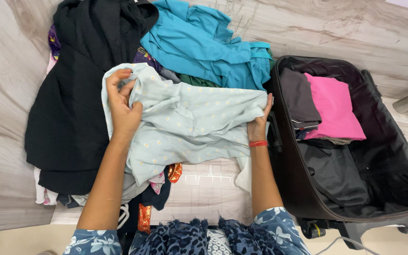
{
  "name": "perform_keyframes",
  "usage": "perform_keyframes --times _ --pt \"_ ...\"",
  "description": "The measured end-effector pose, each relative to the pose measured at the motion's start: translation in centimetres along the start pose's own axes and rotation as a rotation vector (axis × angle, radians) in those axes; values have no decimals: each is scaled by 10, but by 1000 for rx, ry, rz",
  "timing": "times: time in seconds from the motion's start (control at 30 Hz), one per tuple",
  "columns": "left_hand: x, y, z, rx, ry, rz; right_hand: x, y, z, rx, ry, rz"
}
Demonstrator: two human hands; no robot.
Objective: The person folds various garments, including dark pants, a light blue patterned shirt, black pants, and a teal top, and places them into an open suitcase. The person handles each item individually, smoothing and folding them before stacking them inside the luggage.
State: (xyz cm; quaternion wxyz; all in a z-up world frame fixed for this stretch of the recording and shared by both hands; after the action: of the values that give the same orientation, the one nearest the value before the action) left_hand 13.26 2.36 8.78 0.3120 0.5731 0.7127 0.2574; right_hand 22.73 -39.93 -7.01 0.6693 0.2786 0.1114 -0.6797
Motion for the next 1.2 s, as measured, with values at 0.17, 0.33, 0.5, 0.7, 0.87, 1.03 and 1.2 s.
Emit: perform_keyframes --times 0.17,0.33,0.5,0.7,0.87,1.03,1.2 --pt "-26 -16 -17 -28 852 646 1 -6 15 11 133 268" --pt "-18 -33 -13 61 1095 688 13 0 7 -98 -975 -184" --pt "-13 -49 -12 44 1189 604 -68 -50 31 188 -1982 -447" --pt "-17 -57 -3 -4 1239 400 -34 -39 22 -180 -1836 -422" --pt "-28 -62 -8 -16 1424 139 -28 -64 14 366 -1878 -560" --pt "-42 -70 -12 -220 1468 177 -39 -64 25 365 -1495 -483" --pt "-46 -79 0 -377 1345 257 -61 -61 33 358 -1673 -431"
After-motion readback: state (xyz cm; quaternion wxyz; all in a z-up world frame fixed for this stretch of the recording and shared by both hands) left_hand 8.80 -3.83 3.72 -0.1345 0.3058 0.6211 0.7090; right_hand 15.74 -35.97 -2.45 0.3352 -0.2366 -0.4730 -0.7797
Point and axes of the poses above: each hand's wrist, its own y-axis towards the middle knuckle, its own x-axis out of the back of the hand, z = x × y, the point moved 7 cm from there along y, towards the middle knuckle, and after that the axes turned 7 degrees about -x, right-handed, at the moved point
